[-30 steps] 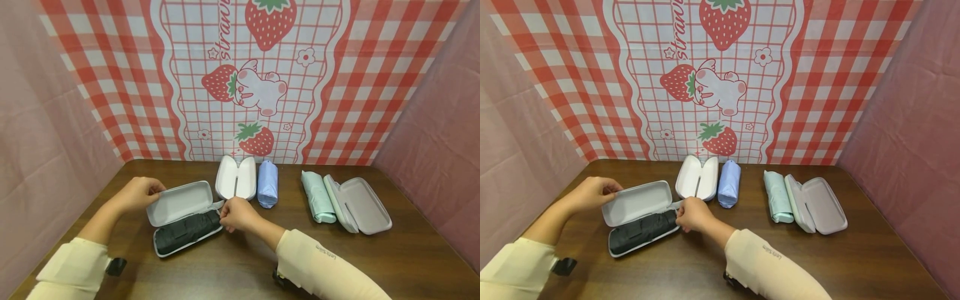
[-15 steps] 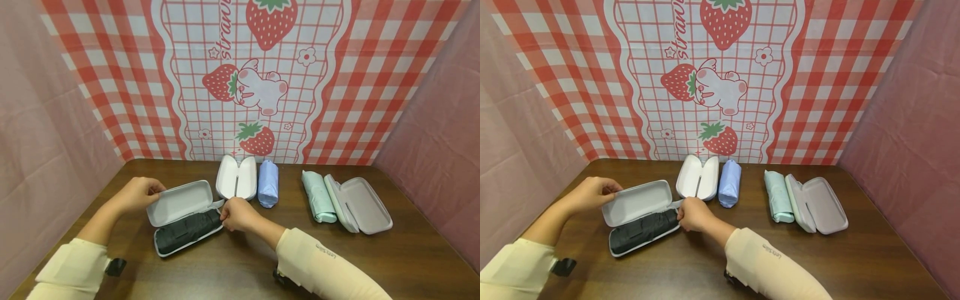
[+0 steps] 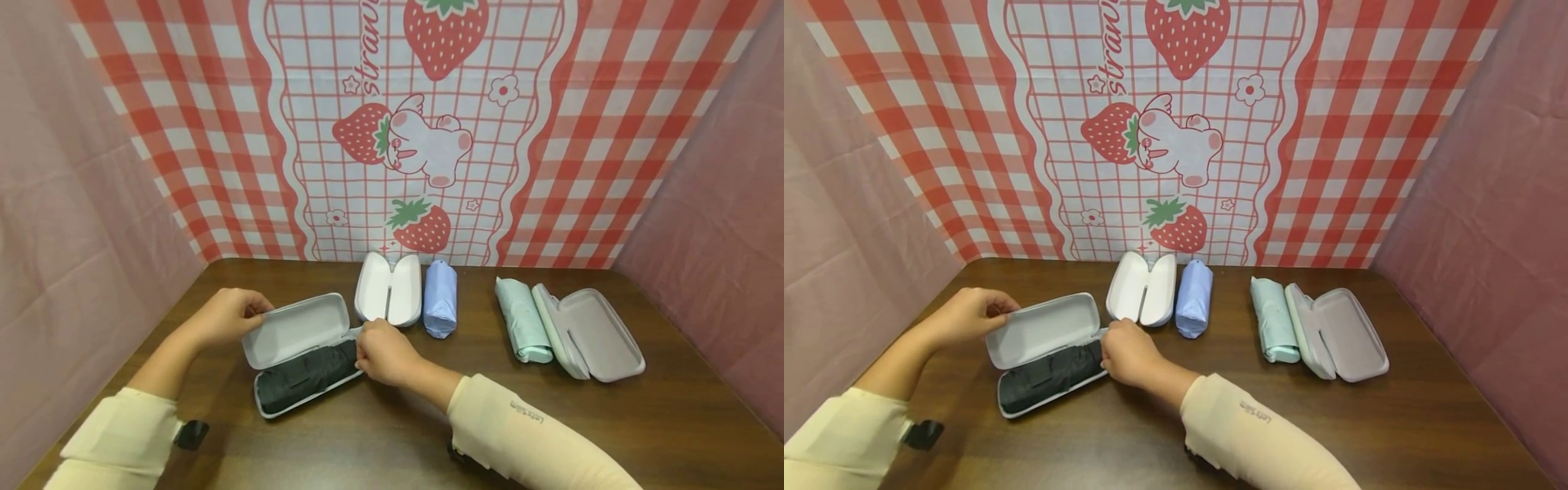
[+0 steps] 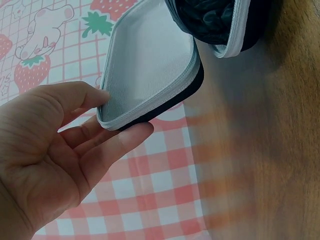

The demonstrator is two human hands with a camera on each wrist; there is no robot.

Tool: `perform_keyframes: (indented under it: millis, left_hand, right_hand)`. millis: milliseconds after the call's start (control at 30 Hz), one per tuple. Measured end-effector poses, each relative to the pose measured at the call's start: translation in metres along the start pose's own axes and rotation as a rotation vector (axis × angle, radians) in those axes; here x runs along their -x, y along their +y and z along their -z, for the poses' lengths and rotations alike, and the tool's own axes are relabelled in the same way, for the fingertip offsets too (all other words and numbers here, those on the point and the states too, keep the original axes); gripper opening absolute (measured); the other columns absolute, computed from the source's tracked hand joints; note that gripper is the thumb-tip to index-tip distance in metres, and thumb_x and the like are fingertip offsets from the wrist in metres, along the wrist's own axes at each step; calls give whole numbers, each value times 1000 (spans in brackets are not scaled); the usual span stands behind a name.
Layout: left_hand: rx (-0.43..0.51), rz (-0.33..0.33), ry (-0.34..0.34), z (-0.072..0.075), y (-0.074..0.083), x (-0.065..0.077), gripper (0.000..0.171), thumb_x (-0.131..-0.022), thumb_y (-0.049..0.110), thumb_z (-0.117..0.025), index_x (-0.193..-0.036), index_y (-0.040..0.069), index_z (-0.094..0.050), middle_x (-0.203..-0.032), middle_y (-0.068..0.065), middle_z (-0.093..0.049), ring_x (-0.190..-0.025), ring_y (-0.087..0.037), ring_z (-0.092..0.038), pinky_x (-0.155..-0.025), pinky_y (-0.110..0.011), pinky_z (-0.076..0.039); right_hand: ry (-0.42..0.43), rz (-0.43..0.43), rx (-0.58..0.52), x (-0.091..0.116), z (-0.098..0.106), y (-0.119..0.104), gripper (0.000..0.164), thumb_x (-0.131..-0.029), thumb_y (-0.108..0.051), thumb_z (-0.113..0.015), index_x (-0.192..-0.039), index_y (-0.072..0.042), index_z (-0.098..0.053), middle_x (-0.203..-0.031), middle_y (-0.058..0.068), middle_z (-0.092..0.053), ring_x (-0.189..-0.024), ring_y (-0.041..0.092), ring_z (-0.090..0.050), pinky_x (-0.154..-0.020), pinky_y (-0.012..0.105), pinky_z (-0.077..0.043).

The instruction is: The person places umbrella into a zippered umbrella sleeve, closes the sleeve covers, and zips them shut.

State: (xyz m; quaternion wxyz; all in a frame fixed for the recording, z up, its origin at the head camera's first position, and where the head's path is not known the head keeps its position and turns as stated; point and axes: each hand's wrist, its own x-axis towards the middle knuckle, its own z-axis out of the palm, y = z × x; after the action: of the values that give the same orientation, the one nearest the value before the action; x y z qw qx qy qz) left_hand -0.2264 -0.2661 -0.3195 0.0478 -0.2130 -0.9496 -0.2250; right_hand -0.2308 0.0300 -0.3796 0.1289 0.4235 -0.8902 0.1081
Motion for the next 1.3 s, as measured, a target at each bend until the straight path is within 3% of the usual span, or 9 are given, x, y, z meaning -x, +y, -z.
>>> perform_keyframes:
  millis: [267,433,667,767,933,1100,1300]
  left_hand:
    - [5,-12,7,0,0,1,11,-84,1,-66,-93,1,-73,-79,0,-69,-73,-13,-62,-62,-33,-51]
    - [-1,-18,14,1,1,1,11,-84,1,-67,-92,1,-73,-79,0,-69,-73,-13,-62,-63,-33,-51]
    - [-7,-20,21,1,3,2,13,-83,1,-66,-93,3,-74,-81,0,-69,-75,-14,-62,-64,-34,-51]
    - [-1,-13,19,0,3,3,13,-84,2,-67,-94,4,-74,-82,0,-69,-76,-13,-62,-65,-34,-51]
    - [18,-7,14,-1,5,5,11,-84,4,-68,-93,6,-74,-81,3,-68,-75,-12,-61,-65,-33,-51]
    - [45,-15,-14,1,10,9,11,-81,4,-69,-91,7,-73,-79,5,-66,-73,-9,-60,-64,-31,-50]
    - [67,-36,-56,3,16,13,13,-80,5,-72,-93,9,-72,-84,5,-68,-77,-10,-63,-65,-29,-52]
  right_hand:
    - [-11,18,61,2,-3,-1,24,-75,-21,-81,-60,-18,-64,-63,-9,-59,-68,15,-61,-64,29,-49]
    - [-66,118,162,6,0,0,20,-80,-28,-78,-64,-17,-71,-74,-6,-57,-78,16,-58,-69,28,-48]
    - [-170,197,70,9,9,8,6,-81,-24,-75,-81,-18,-77,-84,-7,-57,-83,14,-56,-73,26,-46]
    - [-195,133,-49,10,13,11,8,-83,-19,-74,-88,-15,-76,-90,-5,-62,-86,13,-60,-77,26,-49]
    - [-118,-26,-237,10,14,16,4,-80,-8,-72,-85,-8,-72,-82,-1,-69,-77,13,-64,-71,26,-51]
    - [-37,-185,-336,10,12,23,5,-79,-5,-71,-82,-8,-68,-75,0,-67,-72,14,-62,-68,29,-50]
    - [-26,-267,-396,11,12,28,4,-81,-5,-71,-82,-6,-67,-75,0,-66,-72,13,-61,-68,28,-49]
